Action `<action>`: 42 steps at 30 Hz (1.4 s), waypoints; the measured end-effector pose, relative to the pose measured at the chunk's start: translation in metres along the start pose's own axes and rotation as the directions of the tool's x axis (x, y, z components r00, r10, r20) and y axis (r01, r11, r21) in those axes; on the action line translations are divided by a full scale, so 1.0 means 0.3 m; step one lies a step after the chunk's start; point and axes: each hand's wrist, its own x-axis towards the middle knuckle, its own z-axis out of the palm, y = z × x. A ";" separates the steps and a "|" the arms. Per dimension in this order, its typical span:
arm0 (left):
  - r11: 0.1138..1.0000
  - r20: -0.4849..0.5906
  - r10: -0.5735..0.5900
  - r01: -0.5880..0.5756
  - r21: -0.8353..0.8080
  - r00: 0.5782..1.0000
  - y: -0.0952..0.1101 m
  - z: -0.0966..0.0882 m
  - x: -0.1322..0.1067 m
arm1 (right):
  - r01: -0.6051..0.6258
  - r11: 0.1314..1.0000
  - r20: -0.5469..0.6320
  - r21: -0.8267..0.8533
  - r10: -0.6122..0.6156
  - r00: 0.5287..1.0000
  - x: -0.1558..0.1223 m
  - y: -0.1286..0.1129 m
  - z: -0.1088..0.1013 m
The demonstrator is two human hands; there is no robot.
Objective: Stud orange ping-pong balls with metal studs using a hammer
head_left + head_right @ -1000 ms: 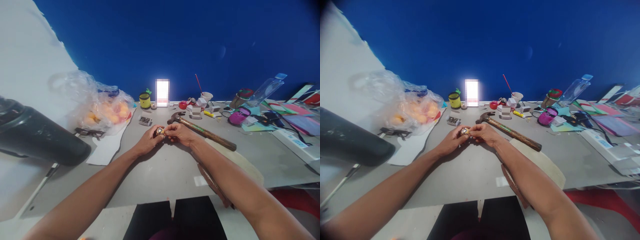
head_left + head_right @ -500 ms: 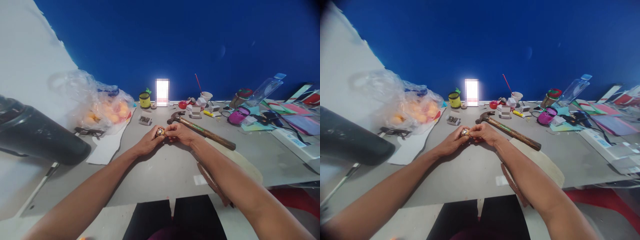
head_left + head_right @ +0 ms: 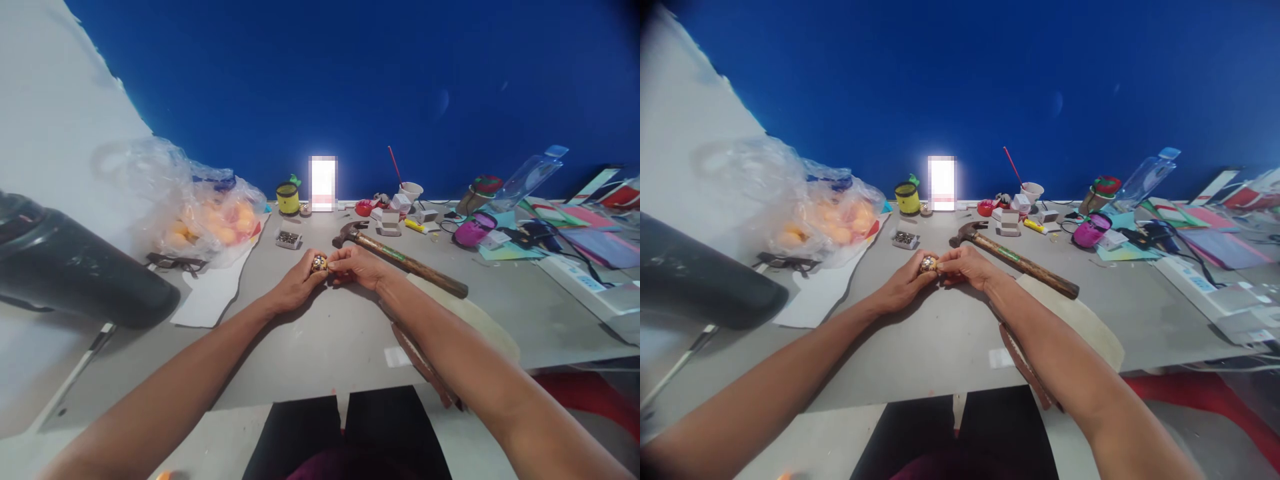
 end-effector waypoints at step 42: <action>0.998 0.058 0.020 -0.024 0.061 0.998 -0.011 0.000 0.006 | 0.091 0.993 0.007 -0.072 -0.090 0.996 -0.012 -0.004 0.030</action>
